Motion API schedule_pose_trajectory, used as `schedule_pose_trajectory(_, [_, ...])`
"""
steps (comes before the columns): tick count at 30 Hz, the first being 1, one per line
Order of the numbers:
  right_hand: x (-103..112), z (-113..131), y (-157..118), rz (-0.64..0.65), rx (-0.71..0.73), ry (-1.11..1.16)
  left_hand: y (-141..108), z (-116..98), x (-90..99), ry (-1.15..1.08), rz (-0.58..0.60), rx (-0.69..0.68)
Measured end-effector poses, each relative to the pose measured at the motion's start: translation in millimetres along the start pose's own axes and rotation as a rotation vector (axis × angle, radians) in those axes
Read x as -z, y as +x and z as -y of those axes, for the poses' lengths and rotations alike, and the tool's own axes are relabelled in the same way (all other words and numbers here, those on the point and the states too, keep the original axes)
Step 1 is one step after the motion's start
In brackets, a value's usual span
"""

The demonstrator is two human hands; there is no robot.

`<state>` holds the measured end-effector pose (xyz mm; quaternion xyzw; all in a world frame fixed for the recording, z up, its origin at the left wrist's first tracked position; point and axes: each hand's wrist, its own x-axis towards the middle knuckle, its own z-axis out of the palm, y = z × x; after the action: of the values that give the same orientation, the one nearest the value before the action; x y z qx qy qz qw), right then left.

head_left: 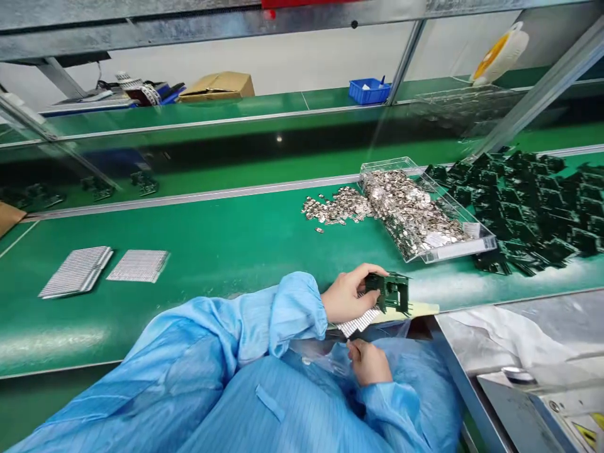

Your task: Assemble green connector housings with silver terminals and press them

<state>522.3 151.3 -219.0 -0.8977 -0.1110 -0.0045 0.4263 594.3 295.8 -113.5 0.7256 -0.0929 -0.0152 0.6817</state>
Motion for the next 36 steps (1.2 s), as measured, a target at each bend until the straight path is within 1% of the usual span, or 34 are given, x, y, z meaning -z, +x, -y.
schedule_pose_trajectory(2, [16.1, 4.2, -3.7, 0.001, -0.052, -0.029, -5.7, -3.7, 0.7, -0.064, -0.035, -0.007])
schedule_pose_trajectory(4, [40.2, 15.6, -6.8, -0.034, -0.113, -0.047, -12.6, -6.0, 1.9, -0.099, -0.063, -0.03])
schedule_pose_trajectory(5, [53.5, 24.2, -7.4, -0.075, -0.153, -0.024, -16.0, -6.5, 2.7, -0.112, -0.062, -0.04])
schedule_pose_trajectory(7, [77.7, 45.6, -5.5, -0.187, -0.212, 0.106, -22.4, -6.3, 3.9, -0.118, -0.037, -0.049])
schedule_pose_trajectory(8, [87.0, 57.2, -2.8, -0.246, -0.202, 0.185, -25.4, -6.1, 4.1, -0.109, -0.021, -0.047])
schedule_pose_trajectory(10, [97.6, 78.2, 5.3, -0.35, -0.099, 0.293, -30.7, -6.5, 3.4, -0.075, 0.006, -0.039])
schedule_pose_trajectory(12, [97.8, 92.3, 15.2, -0.433, 0.036, 0.291, -34.8, -8.0, 1.9, -0.038, 0.015, -0.036])
schedule_pose_trajectory(14, [91.0, 98.9, 24.3, -0.5, 0.096, 0.272, -37.3, -9.8, 0.7, -0.015, 0.016, -0.04])
schedule_pose_trajectory(15, [86.5, 100.4, 27.9, -0.515, 0.099, 0.263, -38.0, -10.6, 0.4, -0.004, 0.016, -0.042])
schedule_pose_trajectory(18, [75.6, 103.6, 34.2, -0.506, 0.079, 0.207, -39.5, -12.3, 0.7, 0.031, 0.036, -0.053])
schedule_pose_trajectory(20, [72.6, 106.5, 34.8, -0.507, 0.054, 0.174, -41.0, -13.4, 1.0, 0.057, 0.049, -0.056])
schedule_pose_trajectory(22, [71.6, 108.6, 33.8, -0.514, 0.018, 0.187, -43.0, -14.9, 0.8, 0.084, 0.056, -0.061])
schedule_pose_trajectory(25, [67.4, 106.1, 31.9, -0.501, -0.033, 0.34, -45.3, -18.4, -0.3, 0.114, 0.059, -0.087])
schedule_pose_trajectory(28, [59.0, 97.6, 31.3, -0.461, -0.079, 0.634, -44.9, -22.5, -0.7, 0.125, 0.065, -0.098])
schedule_pose_trajectory(30, [57.1, 92.9, 30.2, -0.441, -0.112, 0.807, -43.7, -26.4, -0.2, 0.111, 0.092, -0.082])
schedule_pose_trajectory(31, [59.1, 91.8, 28.7, -0.425, -0.121, 0.852, -43.2, -29.1, 0.3, 0.089, 0.113, -0.069])
schedule_pose_trajectory(33, [70.5, 92.0, 21.8, -0.381, -0.091, 0.83, -43.3, -37.6, 0.9, 0.028, 0.167, -0.037])
schedule_pose_trajectory(36, [103.8, 96.1, -1.6, -0.286, 0.054, 0.628, -45.7, -58.0, -1.9, 0.018, 0.317, -0.004])
